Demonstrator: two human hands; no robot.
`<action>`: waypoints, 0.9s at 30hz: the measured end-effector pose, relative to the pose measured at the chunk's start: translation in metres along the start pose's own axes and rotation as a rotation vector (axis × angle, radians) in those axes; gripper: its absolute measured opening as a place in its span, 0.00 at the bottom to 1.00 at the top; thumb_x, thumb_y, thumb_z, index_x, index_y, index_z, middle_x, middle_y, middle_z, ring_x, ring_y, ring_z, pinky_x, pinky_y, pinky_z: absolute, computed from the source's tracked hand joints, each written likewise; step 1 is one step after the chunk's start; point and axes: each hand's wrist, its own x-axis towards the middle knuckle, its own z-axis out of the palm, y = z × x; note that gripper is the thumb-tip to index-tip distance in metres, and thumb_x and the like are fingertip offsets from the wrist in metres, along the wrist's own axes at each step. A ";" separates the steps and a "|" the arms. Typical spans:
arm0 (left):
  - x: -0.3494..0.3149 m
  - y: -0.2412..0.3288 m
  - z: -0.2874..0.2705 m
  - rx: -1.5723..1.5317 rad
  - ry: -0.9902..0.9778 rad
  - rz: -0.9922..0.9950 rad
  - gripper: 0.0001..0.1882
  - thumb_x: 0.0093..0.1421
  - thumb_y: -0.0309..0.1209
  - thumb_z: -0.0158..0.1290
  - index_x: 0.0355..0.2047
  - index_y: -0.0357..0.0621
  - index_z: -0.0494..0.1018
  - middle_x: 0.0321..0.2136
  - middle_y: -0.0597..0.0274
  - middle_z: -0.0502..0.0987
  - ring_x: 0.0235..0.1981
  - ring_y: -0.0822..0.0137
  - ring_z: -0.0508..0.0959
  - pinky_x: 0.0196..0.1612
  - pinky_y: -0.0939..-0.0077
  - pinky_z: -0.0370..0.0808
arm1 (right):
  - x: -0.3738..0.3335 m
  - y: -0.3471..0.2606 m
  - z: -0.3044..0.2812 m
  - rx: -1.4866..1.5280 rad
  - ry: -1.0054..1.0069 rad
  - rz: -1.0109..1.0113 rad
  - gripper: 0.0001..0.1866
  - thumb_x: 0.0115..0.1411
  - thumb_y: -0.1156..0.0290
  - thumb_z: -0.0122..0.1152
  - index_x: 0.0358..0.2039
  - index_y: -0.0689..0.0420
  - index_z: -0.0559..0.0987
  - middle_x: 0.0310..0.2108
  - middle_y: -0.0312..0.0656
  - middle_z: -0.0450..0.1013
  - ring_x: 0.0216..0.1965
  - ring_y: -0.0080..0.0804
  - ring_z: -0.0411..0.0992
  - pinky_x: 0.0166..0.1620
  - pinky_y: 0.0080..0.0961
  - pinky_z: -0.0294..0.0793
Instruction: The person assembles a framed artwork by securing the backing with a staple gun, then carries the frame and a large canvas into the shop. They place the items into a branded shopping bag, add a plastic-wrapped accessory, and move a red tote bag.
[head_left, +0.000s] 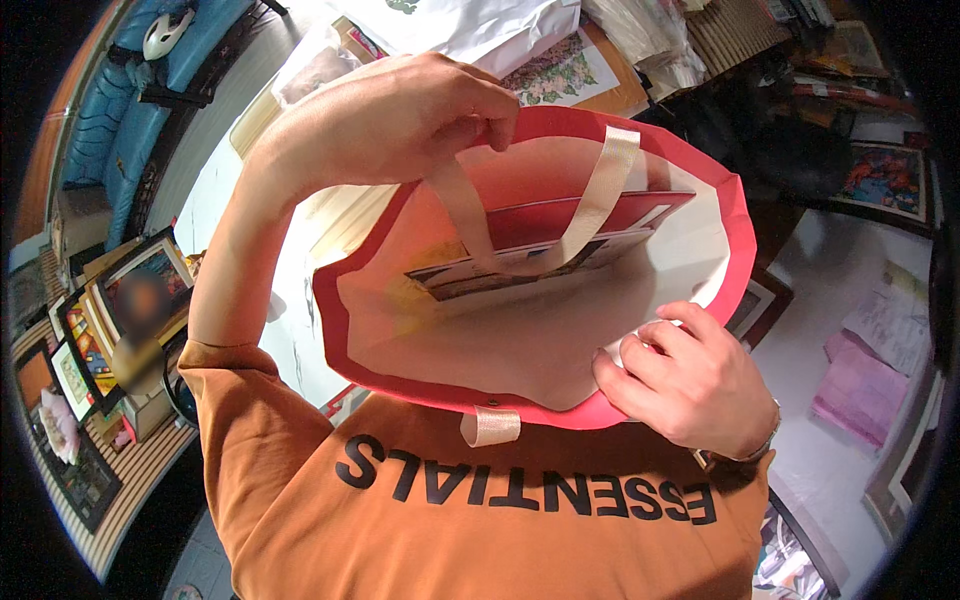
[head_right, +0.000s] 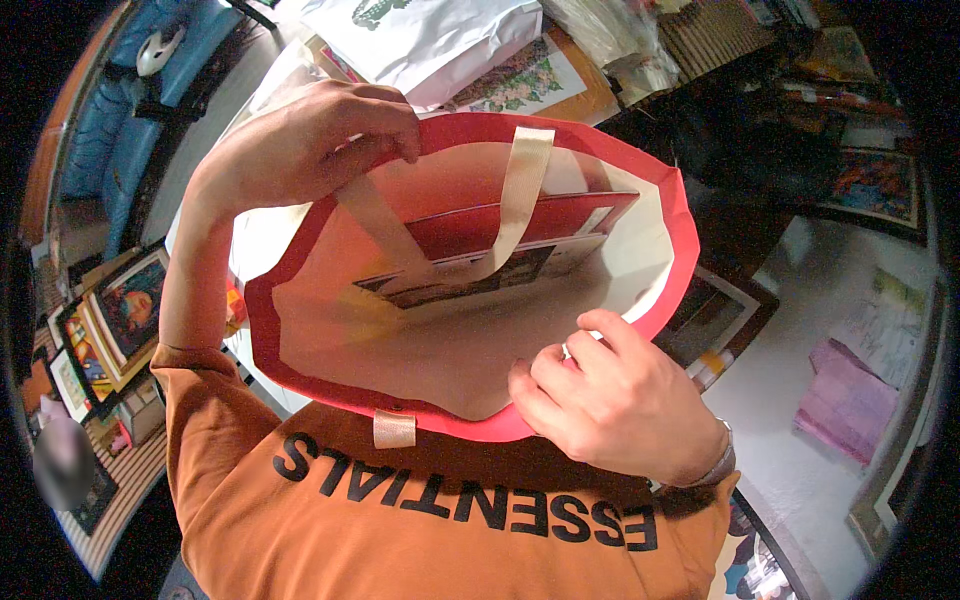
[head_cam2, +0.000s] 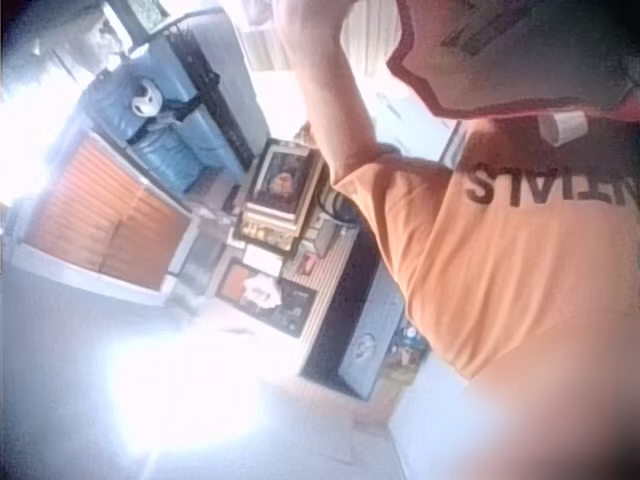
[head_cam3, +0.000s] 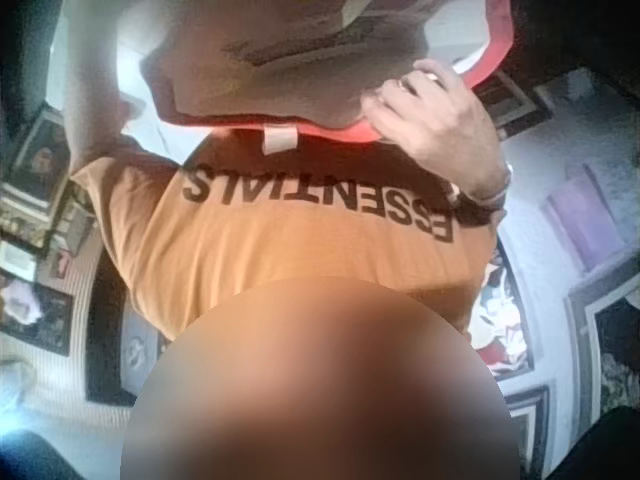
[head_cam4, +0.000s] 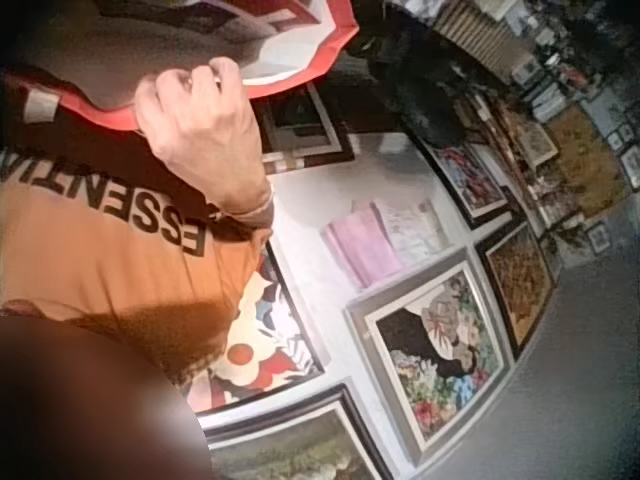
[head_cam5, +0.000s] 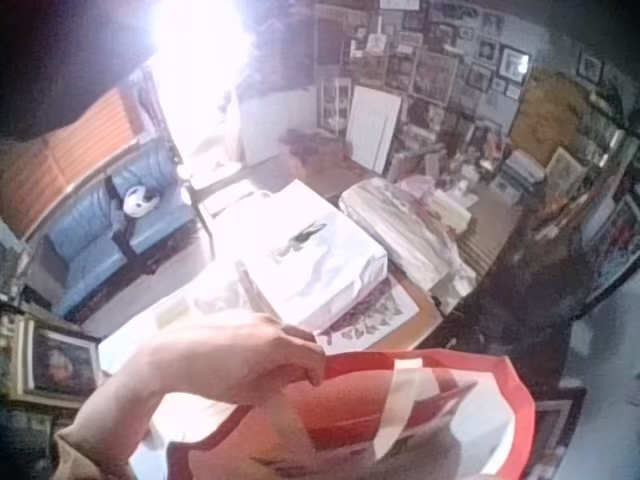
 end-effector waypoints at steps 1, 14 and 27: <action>-0.001 0.000 -0.001 0.003 0.006 0.013 0.04 0.60 0.24 0.53 0.35 0.37 0.74 0.33 0.51 0.77 0.37 0.48 0.79 0.42 0.57 0.74 | 0.004 -0.001 -0.001 -0.010 0.003 -0.003 0.11 0.47 0.68 0.62 0.33 0.53 0.81 0.26 0.33 0.70 0.32 0.28 0.72 0.46 0.30 0.74; 0.004 0.023 0.003 0.310 -0.092 -0.040 0.10 0.44 0.28 0.65 0.30 0.45 0.81 0.33 0.58 0.77 0.37 0.53 0.80 0.39 0.60 0.76 | 0.014 -0.003 -0.001 -0.056 -0.037 -0.001 0.14 0.50 0.64 0.59 0.36 0.54 0.81 0.28 0.33 0.70 0.31 0.28 0.71 0.48 0.33 0.74; 0.020 0.000 -0.003 0.148 -0.127 -0.085 0.06 0.48 0.26 0.61 0.27 0.38 0.78 0.30 0.56 0.82 0.34 0.59 0.85 0.37 0.67 0.79 | 0.012 -0.004 0.001 -0.043 -0.024 0.076 0.14 0.49 0.63 0.59 0.36 0.55 0.81 0.29 0.33 0.71 0.32 0.28 0.72 0.46 0.32 0.73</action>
